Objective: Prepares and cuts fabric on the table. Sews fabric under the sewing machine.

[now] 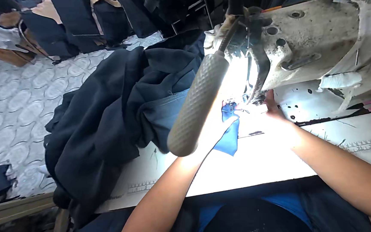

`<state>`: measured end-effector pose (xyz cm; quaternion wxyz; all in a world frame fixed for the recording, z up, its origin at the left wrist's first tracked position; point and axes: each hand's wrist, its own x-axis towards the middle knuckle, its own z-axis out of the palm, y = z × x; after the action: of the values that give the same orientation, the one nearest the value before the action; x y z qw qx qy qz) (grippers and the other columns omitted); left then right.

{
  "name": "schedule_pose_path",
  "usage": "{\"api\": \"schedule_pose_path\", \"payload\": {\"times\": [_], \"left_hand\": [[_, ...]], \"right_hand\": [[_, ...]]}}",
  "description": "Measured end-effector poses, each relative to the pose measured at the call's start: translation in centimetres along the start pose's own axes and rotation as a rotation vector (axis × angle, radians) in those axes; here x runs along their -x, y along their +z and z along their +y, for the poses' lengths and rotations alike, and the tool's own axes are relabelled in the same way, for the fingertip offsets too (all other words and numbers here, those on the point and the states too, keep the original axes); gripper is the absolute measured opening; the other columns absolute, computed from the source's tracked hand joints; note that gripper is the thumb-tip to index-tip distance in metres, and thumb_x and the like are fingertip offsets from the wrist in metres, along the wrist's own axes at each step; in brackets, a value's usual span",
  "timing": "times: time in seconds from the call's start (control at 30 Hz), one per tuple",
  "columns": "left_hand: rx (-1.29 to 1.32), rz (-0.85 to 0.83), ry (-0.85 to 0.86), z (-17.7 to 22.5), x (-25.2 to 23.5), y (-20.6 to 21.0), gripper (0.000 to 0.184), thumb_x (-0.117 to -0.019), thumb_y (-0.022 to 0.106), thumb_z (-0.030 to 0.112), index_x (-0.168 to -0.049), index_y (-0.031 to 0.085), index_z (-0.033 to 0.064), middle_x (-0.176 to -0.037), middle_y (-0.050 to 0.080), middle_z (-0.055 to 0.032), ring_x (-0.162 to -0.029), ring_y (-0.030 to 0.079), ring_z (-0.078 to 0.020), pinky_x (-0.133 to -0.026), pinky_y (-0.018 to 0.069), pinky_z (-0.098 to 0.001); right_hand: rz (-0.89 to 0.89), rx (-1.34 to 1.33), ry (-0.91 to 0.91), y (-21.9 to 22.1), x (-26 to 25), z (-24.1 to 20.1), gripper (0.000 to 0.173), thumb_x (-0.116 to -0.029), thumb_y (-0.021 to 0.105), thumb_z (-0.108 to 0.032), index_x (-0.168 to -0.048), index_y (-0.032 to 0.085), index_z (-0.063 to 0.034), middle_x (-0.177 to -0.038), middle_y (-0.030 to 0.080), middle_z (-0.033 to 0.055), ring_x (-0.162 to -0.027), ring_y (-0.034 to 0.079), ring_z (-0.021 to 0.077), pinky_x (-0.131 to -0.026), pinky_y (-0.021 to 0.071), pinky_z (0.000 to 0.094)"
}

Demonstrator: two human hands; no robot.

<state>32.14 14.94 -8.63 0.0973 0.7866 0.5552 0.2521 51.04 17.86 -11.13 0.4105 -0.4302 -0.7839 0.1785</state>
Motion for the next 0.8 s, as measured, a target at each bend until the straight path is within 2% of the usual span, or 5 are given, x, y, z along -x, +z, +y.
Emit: {"api": "schedule_pose_path", "payload": {"times": [0.23,0.3,0.47,0.63,0.8], "left_hand": [[-0.012,-0.029,-0.061,0.4,0.0,-0.2,0.054,-0.0883,0.075,0.040,-0.124,0.068,-0.0002,-0.124,0.068,-0.0214,-0.125,0.060,-0.0358,-0.116,0.0237,-0.0629],[-0.004,-0.032,-0.061,0.5,-0.1,-0.1,0.052,-0.0885,0.075,0.039,-0.123,0.067,-0.0003,-0.124,0.068,-0.0215,-0.126,0.060,-0.0360,-0.116,0.0231,-0.0626],[0.009,-0.043,-0.069,0.3,-0.3,-0.1,0.060,-0.0869,0.078,0.036,-0.129,0.063,-0.0038,-0.125,0.067,-0.0225,-0.125,0.060,-0.0366,-0.116,0.0221,-0.0635],[-0.026,-0.078,-0.110,0.0,-0.9,0.0,0.062,-0.0863,0.079,0.043,-0.126,0.065,-0.0021,-0.123,0.068,-0.0227,-0.123,0.060,-0.0367,-0.115,0.0263,-0.0604],[-0.015,-0.130,-0.168,-0.2,-1.4,-0.2,0.066,-0.0850,0.081,0.043,-0.130,0.063,-0.0015,-0.125,0.066,-0.0218,-0.123,0.059,-0.0358,-0.115,0.0265,-0.0589]], "right_hand": [[-0.073,0.151,0.001,-1.0,-0.4,-2.2,0.011,-0.0863,0.071,-0.005,-0.094,0.075,0.0021,-0.098,0.073,0.0173,-0.105,0.066,0.0290,-0.115,0.0199,0.0570],[-0.053,0.133,0.007,-0.7,-0.2,-1.7,0.013,-0.0866,0.070,-0.004,-0.096,0.074,0.0026,-0.100,0.073,0.0165,-0.107,0.066,0.0260,-0.118,0.0194,0.0537],[-0.011,0.202,-0.069,0.0,-0.3,-0.7,0.010,-0.0824,0.075,-0.006,-0.089,0.075,0.0017,-0.093,0.073,0.0165,-0.099,0.069,0.0299,-0.115,0.0233,0.0591],[0.042,0.241,-0.119,-0.1,-0.5,-0.6,0.011,-0.0823,0.075,-0.006,-0.091,0.075,0.0003,-0.094,0.074,0.0159,-0.096,0.069,0.0303,-0.112,0.0263,0.0597],[-0.091,0.392,-0.065,-0.9,-1.2,-1.6,0.009,-0.0871,0.075,-0.009,-0.092,0.076,-0.0008,-0.093,0.073,0.0156,-0.094,0.069,0.0336,-0.107,0.0292,0.0652]]}}
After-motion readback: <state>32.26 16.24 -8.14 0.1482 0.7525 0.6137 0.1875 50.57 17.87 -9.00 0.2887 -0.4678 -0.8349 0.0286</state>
